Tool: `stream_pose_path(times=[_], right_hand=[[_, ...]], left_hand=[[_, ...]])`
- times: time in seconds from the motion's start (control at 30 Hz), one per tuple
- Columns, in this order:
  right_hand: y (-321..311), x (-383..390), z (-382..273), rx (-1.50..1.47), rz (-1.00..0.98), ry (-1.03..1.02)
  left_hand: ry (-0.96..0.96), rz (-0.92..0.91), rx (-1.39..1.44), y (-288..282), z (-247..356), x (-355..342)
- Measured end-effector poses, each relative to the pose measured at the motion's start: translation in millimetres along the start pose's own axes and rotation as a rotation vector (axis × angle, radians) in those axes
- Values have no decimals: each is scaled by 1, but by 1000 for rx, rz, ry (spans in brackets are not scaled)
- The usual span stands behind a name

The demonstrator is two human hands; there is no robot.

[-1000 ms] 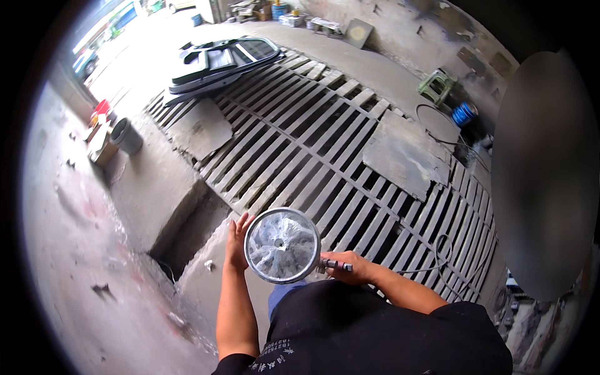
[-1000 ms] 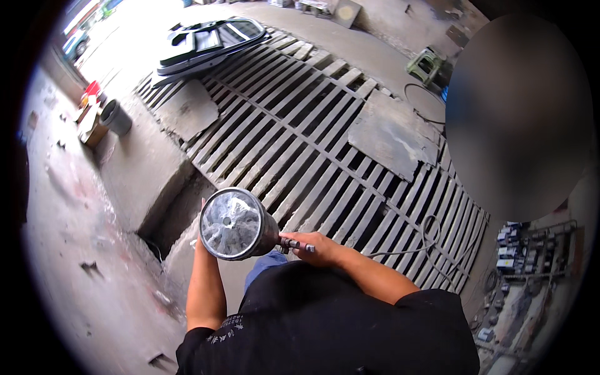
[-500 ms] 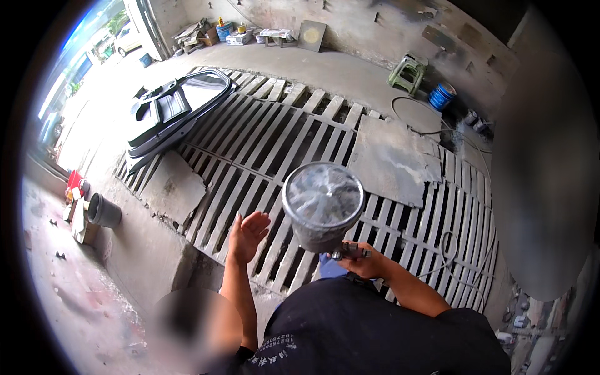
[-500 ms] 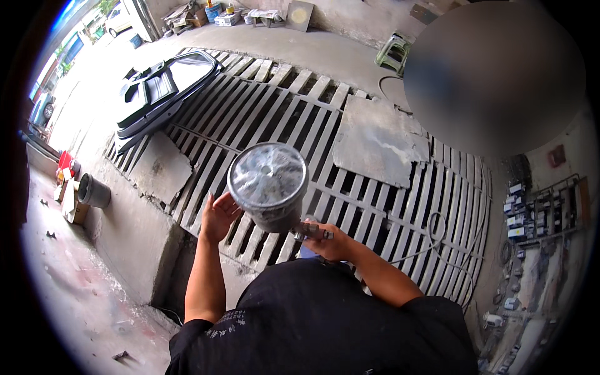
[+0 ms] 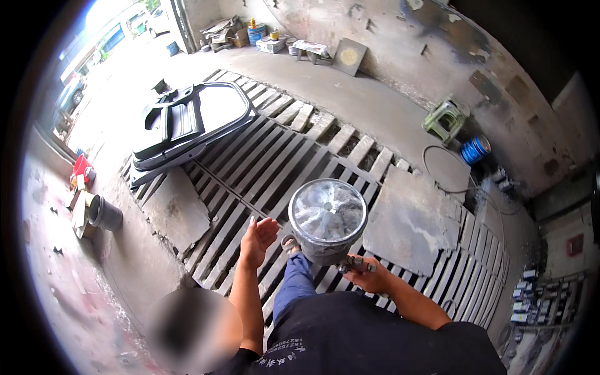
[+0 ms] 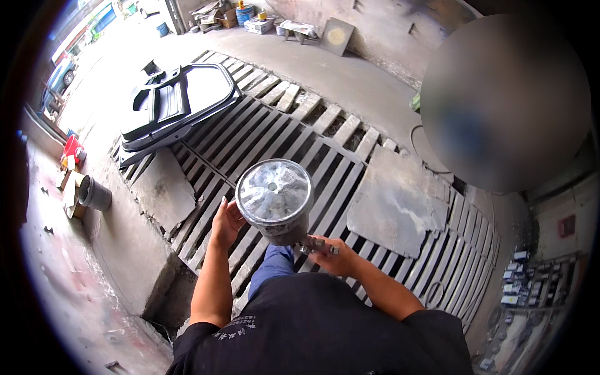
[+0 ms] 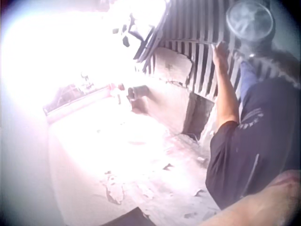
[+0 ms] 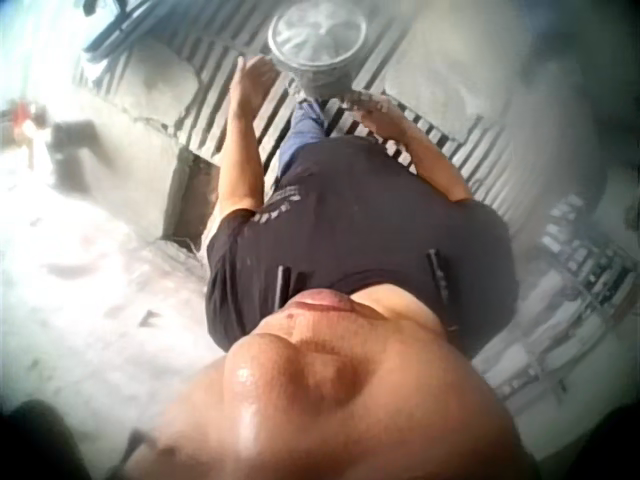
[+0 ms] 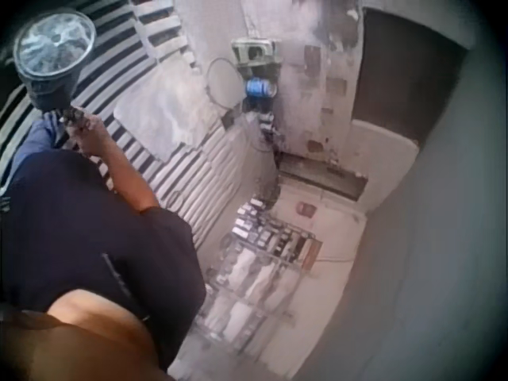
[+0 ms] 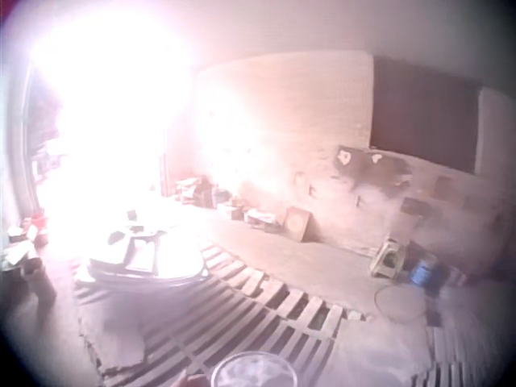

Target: The person prepares a spray gun by attaching a hose and pouring paint into the cup. They then spray paint a detached car door resting on a slatted platform in a cluttered workshop.

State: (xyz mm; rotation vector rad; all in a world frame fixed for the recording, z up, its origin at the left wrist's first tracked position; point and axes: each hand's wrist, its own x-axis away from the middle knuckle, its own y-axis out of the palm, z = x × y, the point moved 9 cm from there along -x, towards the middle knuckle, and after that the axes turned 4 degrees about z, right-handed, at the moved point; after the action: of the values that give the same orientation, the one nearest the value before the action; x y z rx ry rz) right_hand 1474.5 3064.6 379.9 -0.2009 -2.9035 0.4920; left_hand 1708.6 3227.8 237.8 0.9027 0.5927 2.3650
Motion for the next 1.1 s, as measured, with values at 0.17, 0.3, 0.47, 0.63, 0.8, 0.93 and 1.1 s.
stream_pose_path(times=[0.17,0.3,0.47,0.63,0.8,0.93,1.1], right_hand=[[-44,-109,38,-155,-34,207],[-102,-186,34,-135,107,289],[-192,-278,12,-203,253,284],[-265,-381,23,-239,213,269],[-340,-497,23,-172,39,159],[-396,-589,11,-188,-86,225],[-455,-708,19,-146,-146,244]], left_hand=[[-40,55,-88,8,51,-135],[-110,19,-154,43,102,-230],[-48,47,-109,78,174,-333],[1,31,-51,110,222,-443],[58,148,-29,136,276,-544],[68,189,-41,159,312,-603],[98,228,-31,176,363,-700]])
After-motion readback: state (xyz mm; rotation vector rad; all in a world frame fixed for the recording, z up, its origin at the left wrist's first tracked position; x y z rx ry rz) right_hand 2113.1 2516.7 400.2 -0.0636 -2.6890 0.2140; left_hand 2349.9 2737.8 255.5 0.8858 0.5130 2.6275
